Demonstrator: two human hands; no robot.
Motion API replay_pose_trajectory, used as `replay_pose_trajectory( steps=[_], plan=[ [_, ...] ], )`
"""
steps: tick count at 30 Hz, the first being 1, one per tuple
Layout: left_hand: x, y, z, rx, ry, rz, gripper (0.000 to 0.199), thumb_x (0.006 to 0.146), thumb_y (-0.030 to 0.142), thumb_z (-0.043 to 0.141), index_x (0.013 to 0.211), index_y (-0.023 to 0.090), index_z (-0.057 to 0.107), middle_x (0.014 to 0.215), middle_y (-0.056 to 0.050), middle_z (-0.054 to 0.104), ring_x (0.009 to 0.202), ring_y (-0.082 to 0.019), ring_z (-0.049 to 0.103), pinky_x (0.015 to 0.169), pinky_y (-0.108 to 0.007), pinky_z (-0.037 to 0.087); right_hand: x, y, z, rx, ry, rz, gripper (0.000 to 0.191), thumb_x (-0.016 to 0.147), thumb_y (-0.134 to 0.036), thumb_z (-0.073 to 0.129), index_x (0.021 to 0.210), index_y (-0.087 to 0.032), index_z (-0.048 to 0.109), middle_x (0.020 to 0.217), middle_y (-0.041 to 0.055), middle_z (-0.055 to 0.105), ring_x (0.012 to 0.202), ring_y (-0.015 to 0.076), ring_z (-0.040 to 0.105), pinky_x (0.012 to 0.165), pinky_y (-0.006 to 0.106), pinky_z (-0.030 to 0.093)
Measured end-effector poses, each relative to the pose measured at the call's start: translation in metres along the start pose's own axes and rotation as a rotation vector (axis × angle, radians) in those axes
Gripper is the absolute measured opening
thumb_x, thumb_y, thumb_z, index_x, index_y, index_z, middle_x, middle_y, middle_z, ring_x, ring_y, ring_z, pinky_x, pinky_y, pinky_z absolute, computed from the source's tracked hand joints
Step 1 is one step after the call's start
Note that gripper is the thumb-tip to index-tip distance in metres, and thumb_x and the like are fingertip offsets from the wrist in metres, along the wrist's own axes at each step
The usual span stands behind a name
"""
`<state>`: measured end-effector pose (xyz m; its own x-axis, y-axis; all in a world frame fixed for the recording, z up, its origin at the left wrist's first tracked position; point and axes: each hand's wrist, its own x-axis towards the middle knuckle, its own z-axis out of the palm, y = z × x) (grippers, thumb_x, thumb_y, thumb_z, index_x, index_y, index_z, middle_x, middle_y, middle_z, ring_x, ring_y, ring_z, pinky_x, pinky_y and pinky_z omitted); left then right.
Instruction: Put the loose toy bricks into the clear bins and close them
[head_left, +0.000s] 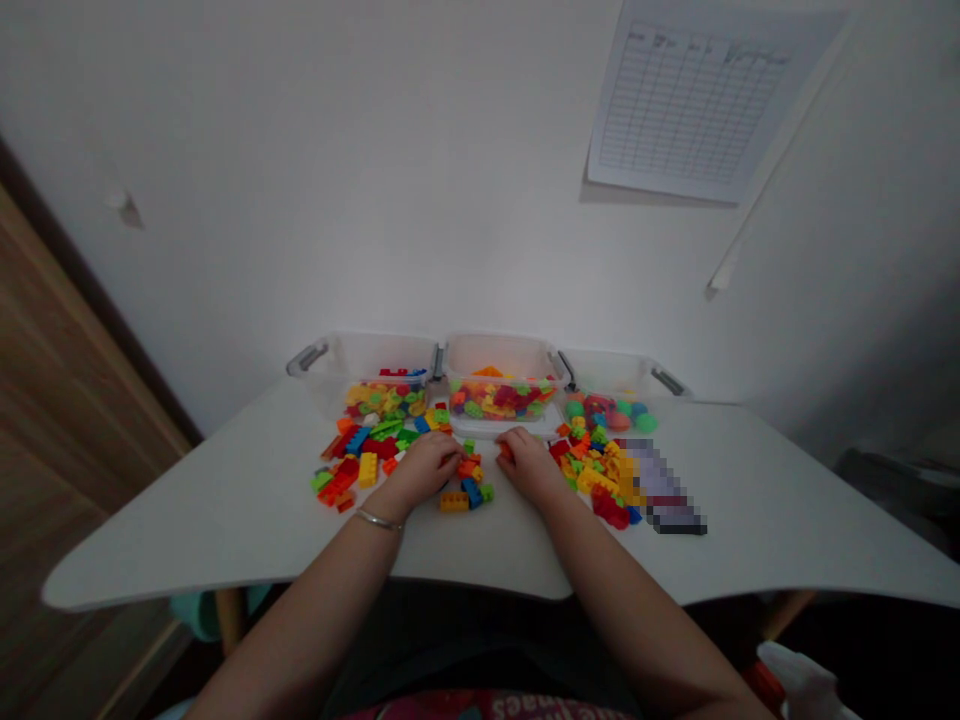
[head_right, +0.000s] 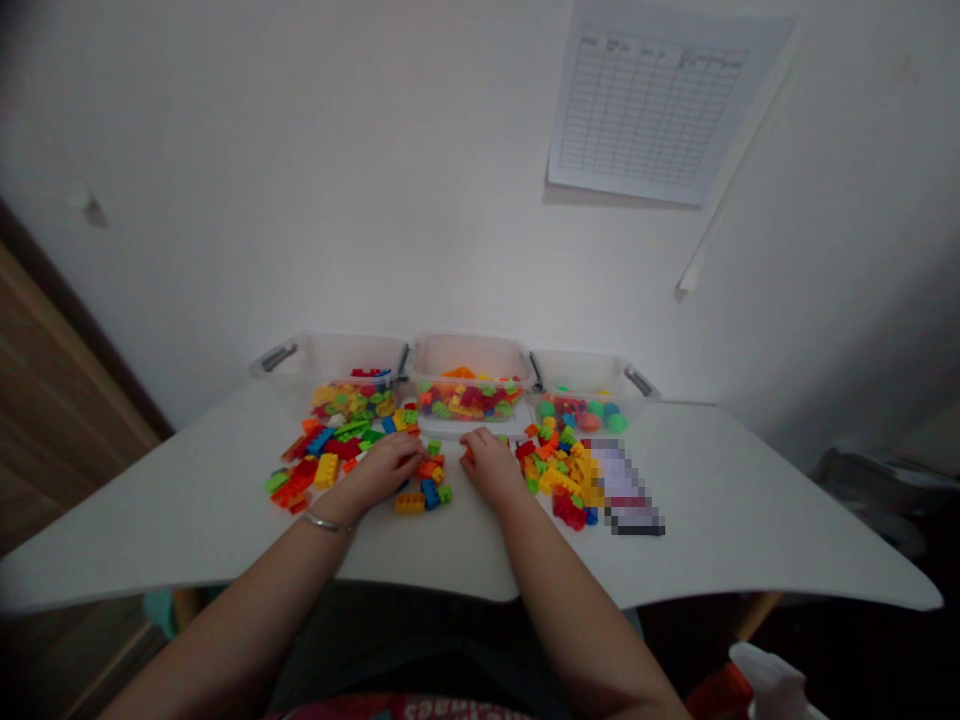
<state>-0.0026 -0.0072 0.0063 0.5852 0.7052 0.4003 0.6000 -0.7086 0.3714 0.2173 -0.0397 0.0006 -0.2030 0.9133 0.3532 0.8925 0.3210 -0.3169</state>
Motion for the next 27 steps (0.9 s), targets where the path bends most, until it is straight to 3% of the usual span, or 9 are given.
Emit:
replay_pose_trajectory(
  steps=[6, 10, 12, 14, 22, 27],
  plan=[
    [0.001, 0.001, -0.001, 0.003, 0.013, 0.012, 0.018, 0.091, 0.019, 0.053, 0.085, 0.017, 0.069, 0.087, -0.007, 0.071, 0.086, -0.019, 0.061, 0.082, -0.031, 0.047, 0.003, 0.011, 0.006, 0.255, 0.261, -0.128, 0.016, 0.085, -0.015, 0.053, 0.098, -0.019, 0.06, 0.102, 0.0088, 0.062, 0.102, 0.0206, 0.058, 0.093, 0.034, 0.048],
    [0.001, 0.001, -0.002, 0.01, -0.002, 0.013, 0.017, 0.091, 0.018, 0.053, 0.086, 0.017, 0.069, 0.089, -0.007, 0.071, 0.09, -0.019, 0.061, 0.084, -0.032, 0.046, 0.007, 0.011, -0.003, 0.295, 0.613, -0.172, 0.004, 0.086, -0.023, 0.056, 0.089, -0.022, 0.058, 0.094, 0.0072, 0.062, 0.094, 0.0209, 0.057, 0.086, 0.037, 0.05],
    [0.001, 0.001, -0.002, 0.012, -0.005, 0.013, 0.017, 0.091, 0.017, 0.053, 0.087, 0.017, 0.07, 0.09, -0.007, 0.071, 0.091, -0.02, 0.061, 0.086, -0.032, 0.046, 0.011, 0.012, -0.012, 0.287, 0.797, -0.123, 0.006, 0.086, -0.028, 0.058, 0.085, -0.022, 0.055, 0.088, 0.0052, 0.059, 0.089, 0.0204, 0.056, 0.083, 0.037, 0.05],
    [0.001, 0.0, -0.001, 0.016, -0.011, 0.011, 0.018, 0.091, 0.018, 0.053, 0.088, 0.017, 0.07, 0.091, -0.007, 0.072, 0.091, -0.02, 0.061, 0.086, -0.033, 0.046, 0.015, 0.014, -0.02, 0.292, 0.901, -0.071, 0.011, 0.084, -0.031, 0.061, 0.083, -0.022, 0.054, 0.085, 0.0034, 0.056, 0.084, 0.0195, 0.054, 0.08, 0.037, 0.05],
    [0.0, -0.009, 0.005, 0.006, 0.001, 0.003, 0.02, 0.092, 0.021, 0.052, 0.088, 0.018, 0.071, 0.092, -0.007, 0.072, 0.093, -0.021, 0.062, 0.089, -0.034, 0.046, 0.038, 0.017, -0.051, 0.322, 0.94, -0.02, 0.013, 0.086, -0.033, 0.059, 0.086, -0.021, 0.06, 0.096, 0.0075, 0.062, 0.094, 0.0211, 0.058, 0.083, 0.038, 0.05],
    [0.0, -0.01, 0.005, -0.012, -0.003, -0.001, 0.021, 0.092, 0.023, 0.051, 0.09, 0.018, 0.071, 0.092, -0.007, 0.072, 0.094, -0.021, 0.062, 0.09, -0.035, 0.046, 0.06, 0.013, -0.062, 0.197, 0.853, 0.047, 0.011, 0.087, -0.03, 0.056, 0.082, -0.021, 0.061, 0.096, 0.0065, 0.069, 0.097, 0.0213, 0.059, 0.092, 0.039, 0.045]
  ],
)
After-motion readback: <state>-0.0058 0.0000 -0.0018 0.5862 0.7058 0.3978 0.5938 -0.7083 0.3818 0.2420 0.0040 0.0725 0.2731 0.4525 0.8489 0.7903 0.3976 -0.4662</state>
